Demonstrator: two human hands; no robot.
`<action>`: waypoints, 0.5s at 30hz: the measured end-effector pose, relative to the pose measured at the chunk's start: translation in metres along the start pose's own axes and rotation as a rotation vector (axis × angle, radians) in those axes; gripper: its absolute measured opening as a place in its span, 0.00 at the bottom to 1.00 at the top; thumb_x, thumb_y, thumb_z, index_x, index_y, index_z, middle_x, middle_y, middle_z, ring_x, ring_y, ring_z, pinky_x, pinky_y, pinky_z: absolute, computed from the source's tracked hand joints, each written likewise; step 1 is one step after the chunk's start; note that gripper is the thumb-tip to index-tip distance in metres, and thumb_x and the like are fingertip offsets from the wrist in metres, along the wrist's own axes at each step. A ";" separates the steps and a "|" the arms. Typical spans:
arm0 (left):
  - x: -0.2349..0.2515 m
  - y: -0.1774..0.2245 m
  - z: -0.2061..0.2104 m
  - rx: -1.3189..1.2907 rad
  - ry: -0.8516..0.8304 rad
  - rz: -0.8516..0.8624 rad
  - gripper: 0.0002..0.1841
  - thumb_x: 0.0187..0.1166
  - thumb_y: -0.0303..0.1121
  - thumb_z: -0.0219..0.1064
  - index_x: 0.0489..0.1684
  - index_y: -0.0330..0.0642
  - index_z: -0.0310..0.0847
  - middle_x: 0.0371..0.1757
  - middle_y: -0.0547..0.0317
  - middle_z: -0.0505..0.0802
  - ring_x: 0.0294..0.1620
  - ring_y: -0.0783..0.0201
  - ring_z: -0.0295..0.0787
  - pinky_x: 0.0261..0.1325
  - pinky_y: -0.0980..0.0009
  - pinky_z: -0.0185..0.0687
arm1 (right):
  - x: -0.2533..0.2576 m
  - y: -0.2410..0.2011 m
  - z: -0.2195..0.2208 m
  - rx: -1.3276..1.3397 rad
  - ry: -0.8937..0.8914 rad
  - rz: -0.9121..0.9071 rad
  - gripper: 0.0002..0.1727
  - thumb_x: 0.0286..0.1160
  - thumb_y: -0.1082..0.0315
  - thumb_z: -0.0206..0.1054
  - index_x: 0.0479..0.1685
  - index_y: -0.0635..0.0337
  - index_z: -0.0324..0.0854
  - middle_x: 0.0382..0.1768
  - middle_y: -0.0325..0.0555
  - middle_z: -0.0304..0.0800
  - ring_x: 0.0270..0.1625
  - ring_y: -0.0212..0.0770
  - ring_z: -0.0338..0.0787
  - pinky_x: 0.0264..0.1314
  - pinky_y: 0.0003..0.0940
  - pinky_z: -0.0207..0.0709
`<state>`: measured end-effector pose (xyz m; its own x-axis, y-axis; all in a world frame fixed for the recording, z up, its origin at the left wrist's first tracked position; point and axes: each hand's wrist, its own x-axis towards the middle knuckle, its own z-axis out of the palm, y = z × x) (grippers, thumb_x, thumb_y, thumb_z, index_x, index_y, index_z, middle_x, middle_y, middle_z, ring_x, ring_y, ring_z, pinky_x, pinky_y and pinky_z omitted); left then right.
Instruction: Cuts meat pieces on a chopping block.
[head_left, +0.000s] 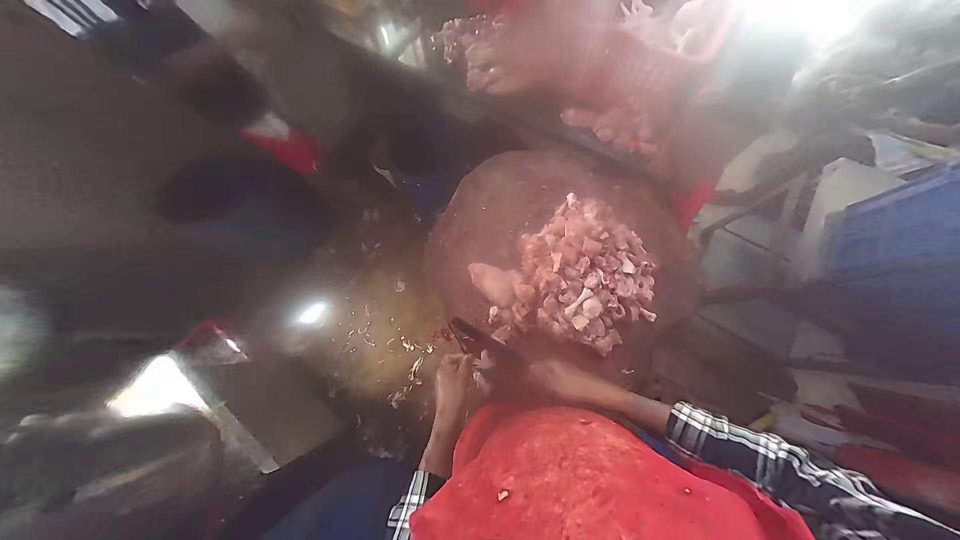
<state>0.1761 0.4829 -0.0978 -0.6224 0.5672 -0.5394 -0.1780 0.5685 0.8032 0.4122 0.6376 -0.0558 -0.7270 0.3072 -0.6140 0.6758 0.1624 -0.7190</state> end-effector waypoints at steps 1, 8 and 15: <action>-0.004 0.000 -0.001 -0.073 -0.008 -0.011 0.14 0.86 0.37 0.66 0.53 0.32 0.81 0.30 0.51 0.93 0.25 0.59 0.90 0.34 0.61 0.91 | 0.004 0.009 0.000 -0.010 -0.001 0.076 0.41 0.86 0.29 0.39 0.61 0.55 0.84 0.46 0.53 0.89 0.51 0.50 0.90 0.59 0.60 0.82; -0.011 -0.027 0.004 -0.349 -0.117 -0.251 0.18 0.89 0.37 0.62 0.65 0.31 0.74 0.47 0.42 0.95 0.42 0.51 0.96 0.48 0.55 0.93 | -0.014 -0.060 -0.019 0.155 0.158 -0.170 0.31 0.84 0.35 0.55 0.65 0.52 0.80 0.37 0.41 0.85 0.37 0.35 0.86 0.46 0.40 0.84; -0.008 -0.020 -0.027 -0.113 -0.208 -0.168 0.13 0.84 0.35 0.66 0.52 0.31 0.79 0.36 0.46 0.92 0.33 0.55 0.92 0.41 0.57 0.91 | 0.015 0.002 0.000 -0.231 -0.203 0.167 0.40 0.83 0.30 0.48 0.37 0.64 0.81 0.32 0.57 0.84 0.38 0.56 0.88 0.43 0.63 0.79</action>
<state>0.1644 0.4514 -0.1027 -0.4097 0.5874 -0.6979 -0.3559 0.6015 0.7152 0.4027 0.6430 -0.0668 -0.5975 0.1588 -0.7860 0.7803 0.3408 -0.5244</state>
